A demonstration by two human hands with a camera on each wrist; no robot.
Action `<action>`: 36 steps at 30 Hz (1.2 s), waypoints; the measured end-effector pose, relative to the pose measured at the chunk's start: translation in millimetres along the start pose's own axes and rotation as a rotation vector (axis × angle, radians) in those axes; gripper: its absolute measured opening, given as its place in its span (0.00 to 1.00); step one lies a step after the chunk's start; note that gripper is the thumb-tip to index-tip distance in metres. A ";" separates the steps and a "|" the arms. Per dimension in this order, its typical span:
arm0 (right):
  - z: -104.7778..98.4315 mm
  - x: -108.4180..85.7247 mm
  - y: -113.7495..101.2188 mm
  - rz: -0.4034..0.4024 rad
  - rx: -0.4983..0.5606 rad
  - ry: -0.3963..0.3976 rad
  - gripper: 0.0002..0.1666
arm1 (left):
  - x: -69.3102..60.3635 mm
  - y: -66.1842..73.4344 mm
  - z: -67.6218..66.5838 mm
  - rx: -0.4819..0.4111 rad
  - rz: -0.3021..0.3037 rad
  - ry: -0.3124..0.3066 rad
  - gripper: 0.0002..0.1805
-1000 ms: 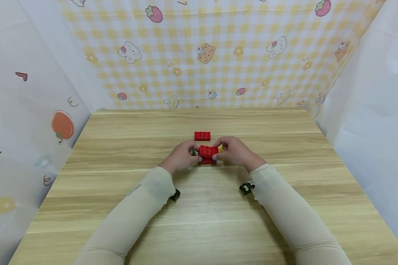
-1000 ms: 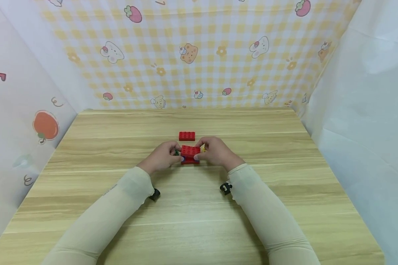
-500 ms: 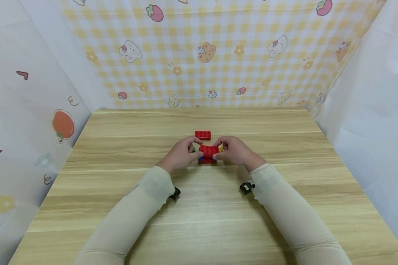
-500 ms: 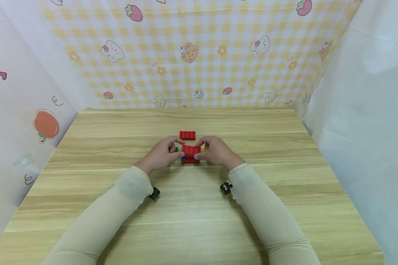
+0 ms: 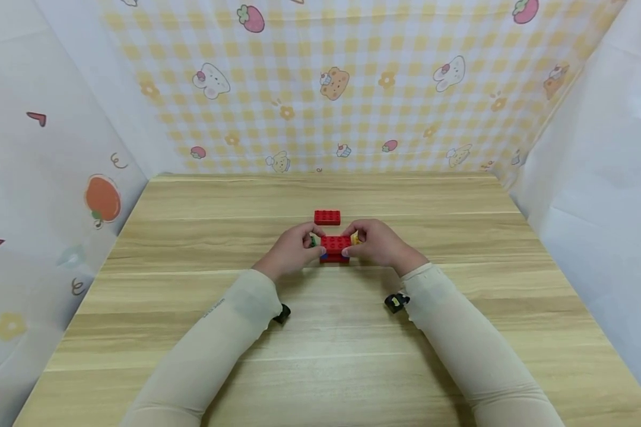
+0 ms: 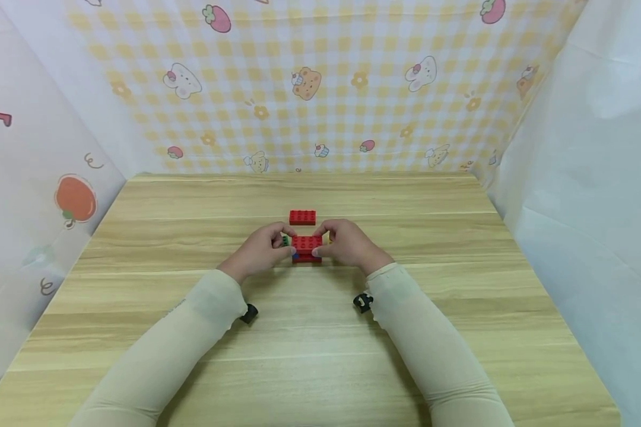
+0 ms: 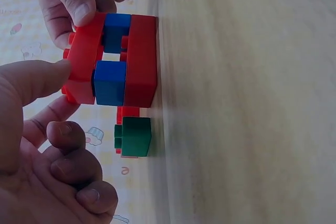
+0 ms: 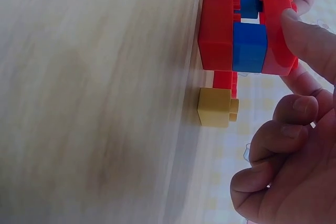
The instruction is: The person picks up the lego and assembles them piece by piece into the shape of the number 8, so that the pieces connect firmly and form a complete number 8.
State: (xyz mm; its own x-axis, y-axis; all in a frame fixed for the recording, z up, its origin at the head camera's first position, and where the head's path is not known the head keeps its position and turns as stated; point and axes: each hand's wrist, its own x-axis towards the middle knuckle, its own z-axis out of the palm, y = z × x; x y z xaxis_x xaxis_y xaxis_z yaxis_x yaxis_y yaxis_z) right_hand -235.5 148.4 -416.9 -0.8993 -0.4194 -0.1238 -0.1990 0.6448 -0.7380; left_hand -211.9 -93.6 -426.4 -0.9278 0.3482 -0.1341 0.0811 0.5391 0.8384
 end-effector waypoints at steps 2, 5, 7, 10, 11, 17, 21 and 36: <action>0.4 0.1 -0.3 0.004 0.003 -0.002 0.15 | -0.5 -0.2 0.3 -0.009 0.002 0.005 0.16; 1.0 0.3 -0.5 0.017 0.000 -0.005 0.15 | -0.3 -0.6 0.8 -0.017 0.004 0.005 0.15; 1.0 0.3 -0.7 0.027 -0.008 -0.006 0.15 | 0.2 -0.5 0.9 -0.016 0.005 0.002 0.15; 0.7 -0.3 -1.6 0.039 -0.011 -0.005 0.15 | 1.1 0.3 0.2 -0.011 -0.002 -0.007 0.14; 0.5 -0.7 -1.8 0.041 -0.011 -0.006 0.15 | 1.3 0.7 -0.2 -0.008 -0.006 -0.010 0.14; -0.9 -4.2 -4.1 0.035 -0.002 -0.013 0.18 | 2.4 2.7 -3.4 0.003 -0.030 -0.026 0.12; -1.1 -6.0 -5.1 0.013 0.011 0.004 0.20 | 2.8 2.2 -4.7 0.009 -0.043 -0.033 0.12; 5.0 -6.1 0.5 0.004 0.072 0.022 0.16 | 3.4 1.6 -3.9 0.008 -0.046 -0.033 0.12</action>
State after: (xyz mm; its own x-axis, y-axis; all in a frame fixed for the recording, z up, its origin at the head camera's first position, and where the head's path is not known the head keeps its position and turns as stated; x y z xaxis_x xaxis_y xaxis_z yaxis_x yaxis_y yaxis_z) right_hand -228.2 148.1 -419.8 -0.9087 -0.4019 -0.1129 -0.1673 0.5983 -0.7836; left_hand -216.4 -94.5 -423.4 -0.9179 0.3485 -0.1898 0.0423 0.5614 0.8265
